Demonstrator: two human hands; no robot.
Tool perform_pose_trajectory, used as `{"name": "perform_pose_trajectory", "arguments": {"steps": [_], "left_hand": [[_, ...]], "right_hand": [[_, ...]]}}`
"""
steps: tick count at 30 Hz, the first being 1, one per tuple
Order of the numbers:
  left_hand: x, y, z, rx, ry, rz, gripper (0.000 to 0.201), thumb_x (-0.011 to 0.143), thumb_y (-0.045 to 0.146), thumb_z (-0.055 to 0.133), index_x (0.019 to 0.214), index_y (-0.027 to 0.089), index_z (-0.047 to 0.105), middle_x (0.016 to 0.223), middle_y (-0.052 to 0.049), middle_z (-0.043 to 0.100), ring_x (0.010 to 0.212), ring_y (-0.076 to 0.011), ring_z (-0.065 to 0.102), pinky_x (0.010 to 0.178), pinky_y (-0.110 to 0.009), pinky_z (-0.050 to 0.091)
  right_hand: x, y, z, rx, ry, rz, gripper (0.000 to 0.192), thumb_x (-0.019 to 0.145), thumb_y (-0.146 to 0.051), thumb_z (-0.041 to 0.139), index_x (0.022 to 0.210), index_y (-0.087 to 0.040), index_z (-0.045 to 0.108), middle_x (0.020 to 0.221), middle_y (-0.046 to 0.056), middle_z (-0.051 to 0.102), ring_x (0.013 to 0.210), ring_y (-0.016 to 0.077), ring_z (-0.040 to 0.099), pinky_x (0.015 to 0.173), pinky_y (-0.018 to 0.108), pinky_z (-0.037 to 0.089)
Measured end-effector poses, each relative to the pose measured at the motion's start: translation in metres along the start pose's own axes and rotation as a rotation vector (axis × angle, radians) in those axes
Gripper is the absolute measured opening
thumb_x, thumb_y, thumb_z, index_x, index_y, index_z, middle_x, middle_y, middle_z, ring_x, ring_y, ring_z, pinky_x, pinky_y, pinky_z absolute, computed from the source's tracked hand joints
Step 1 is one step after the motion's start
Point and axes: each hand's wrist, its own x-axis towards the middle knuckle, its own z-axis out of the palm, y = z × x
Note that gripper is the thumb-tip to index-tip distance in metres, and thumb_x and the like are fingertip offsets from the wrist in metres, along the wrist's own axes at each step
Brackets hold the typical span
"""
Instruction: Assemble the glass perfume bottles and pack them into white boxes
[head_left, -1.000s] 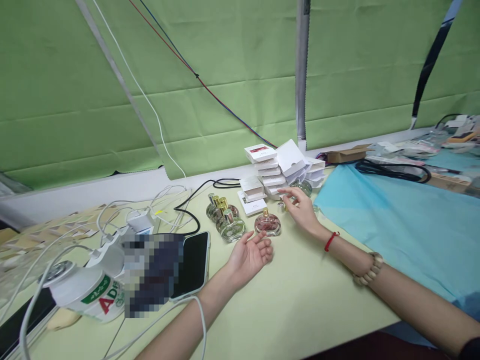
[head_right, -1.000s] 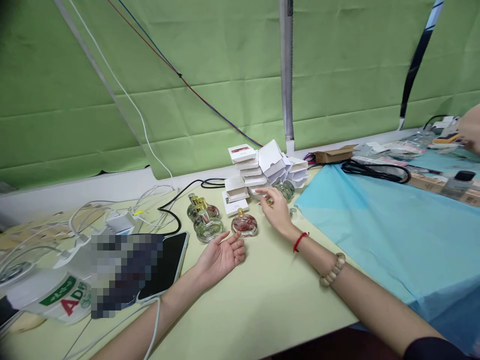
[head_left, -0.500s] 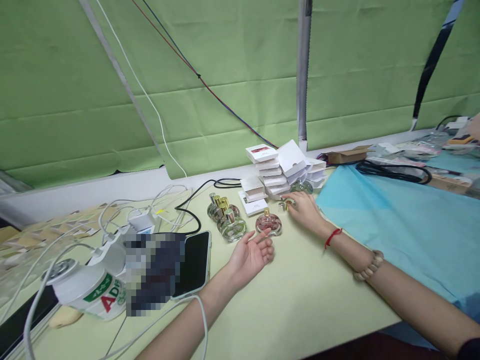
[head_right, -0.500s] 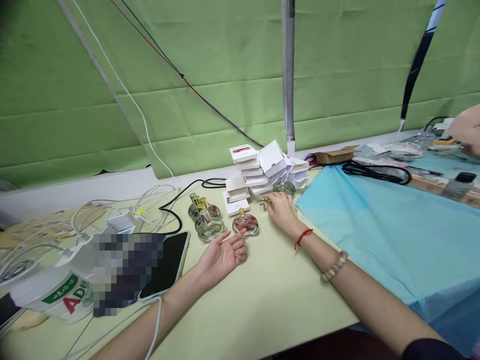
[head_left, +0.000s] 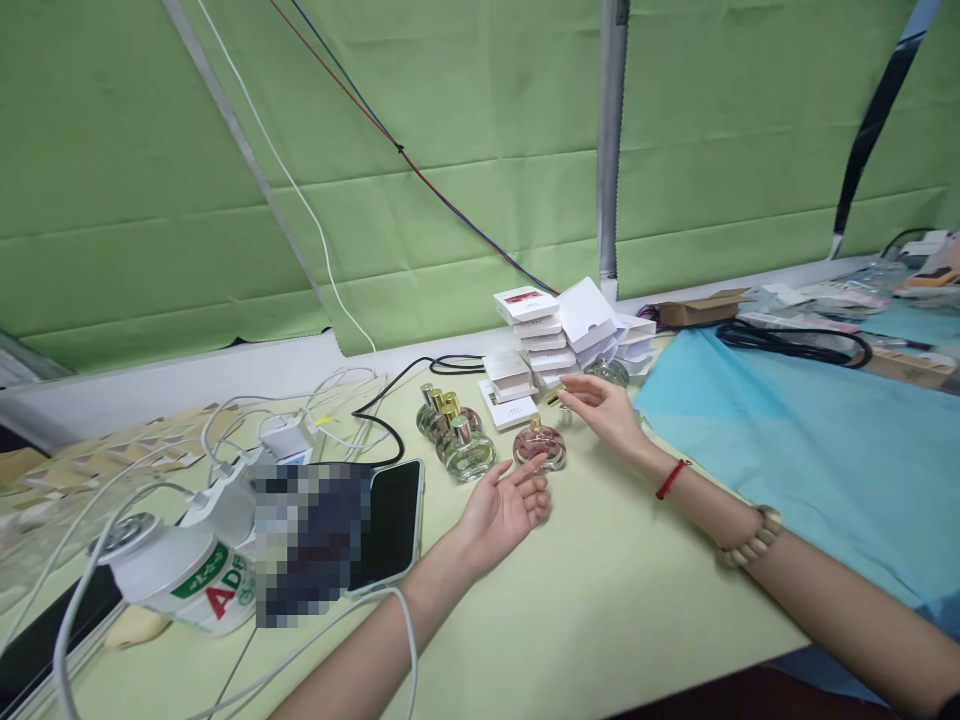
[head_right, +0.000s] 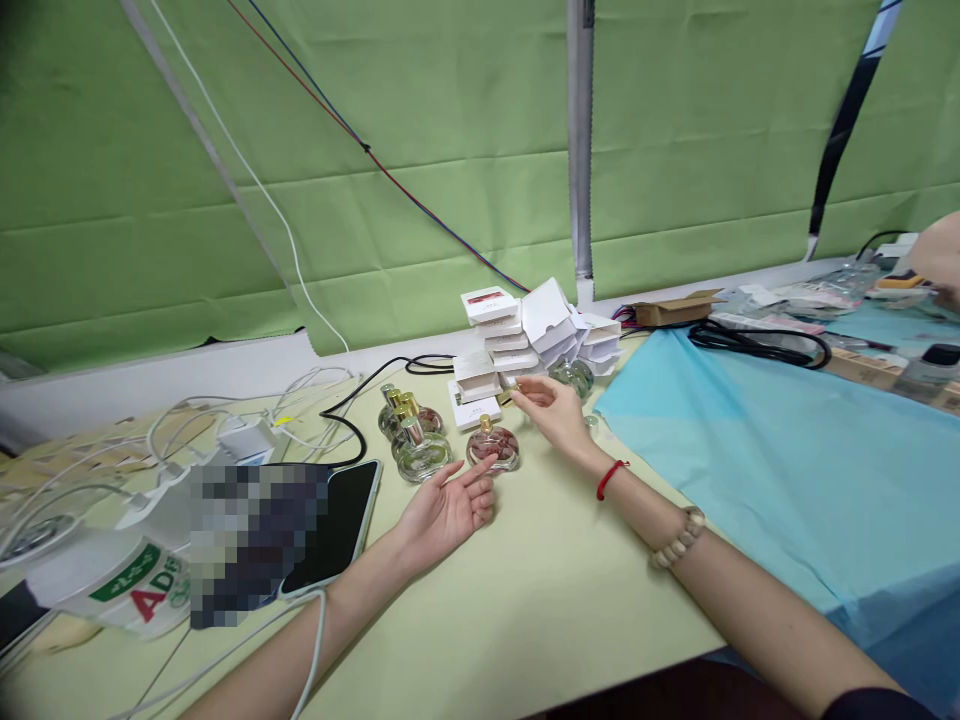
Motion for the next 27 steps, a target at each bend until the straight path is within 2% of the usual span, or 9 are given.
{"name": "perform_pose_trajectory", "arguments": {"steps": [3, 6, 13, 19, 22, 27], "left_hand": [[0.0, 0.0, 0.0, 0.005, 0.003, 0.0, 0.029, 0.084, 0.026, 0.039, 0.099, 0.009, 0.057, 0.066, -0.008, 0.055, 0.058, -0.0158, 0.05, 0.057, -0.024, 0.036], [-0.001, -0.001, 0.001, 0.005, -0.004, 0.0, 0.029, 0.084, 0.026, 0.039, 0.098, 0.009, 0.057, 0.065, -0.007, 0.054, 0.058, -0.0155, 0.05, 0.057, -0.023, 0.036], [-0.001, -0.001, 0.001, 0.002, -0.007, -0.008, 0.029, 0.085, 0.027, 0.037, 0.095, 0.009, 0.057, 0.065, -0.007, 0.053, 0.058, -0.0159, 0.05, 0.057, -0.023, 0.036], [-0.001, -0.002, 0.001, -0.001, -0.013, -0.005, 0.029, 0.085, 0.028, 0.037, 0.091, 0.009, 0.058, 0.064, -0.007, 0.053, 0.057, -0.016, 0.05, 0.056, -0.023, 0.035], [0.0, -0.002, 0.0, 0.007, -0.022, -0.004, 0.03, 0.086, 0.028, 0.035, 0.091, 0.009, 0.058, 0.064, -0.007, 0.053, 0.057, -0.0161, 0.05, 0.056, -0.023, 0.036], [0.0, -0.002, -0.001, 0.006, -0.029, -0.004, 0.03, 0.086, 0.028, 0.035, 0.091, 0.009, 0.057, 0.065, -0.007, 0.054, 0.058, -0.0162, 0.051, 0.057, -0.023, 0.036]], "right_hand": [[-0.006, -0.009, 0.01, 0.204, -0.069, 0.161, 0.037, 0.069, -0.042, 0.067, 0.097, -0.017, 0.066, 0.097, 0.009, 0.07, 0.088, 0.0204, 0.065, 0.076, 0.034, 0.053], [-0.012, -0.015, 0.014, 0.257, -0.094, 0.179, 0.038, 0.068, -0.043, 0.067, 0.098, -0.019, 0.067, 0.099, 0.008, 0.07, 0.09, 0.0201, 0.065, 0.076, 0.034, 0.053], [-0.015, -0.018, 0.015, 0.199, -0.128, 0.032, 0.03, 0.072, -0.039, 0.065, 0.095, -0.02, 0.069, 0.098, 0.007, 0.07, 0.085, 0.0186, 0.065, 0.075, 0.033, 0.054], [-0.02, -0.026, 0.014, 0.03, -0.249, -0.249, 0.019, 0.077, -0.029, 0.062, 0.092, -0.021, 0.07, 0.1, 0.007, 0.066, 0.095, 0.0174, 0.061, 0.074, 0.028, 0.054], [-0.021, -0.023, 0.014, 0.029, -0.276, -0.247, 0.02, 0.077, -0.029, 0.062, 0.093, -0.021, 0.069, 0.1, 0.006, 0.065, 0.093, 0.0167, 0.061, 0.072, 0.027, 0.054], [-0.019, -0.018, 0.014, 0.054, -0.295, -0.142, 0.023, 0.072, -0.029, 0.067, 0.091, -0.018, 0.069, 0.095, 0.006, 0.069, 0.082, 0.0162, 0.065, 0.072, 0.028, 0.055]]}}
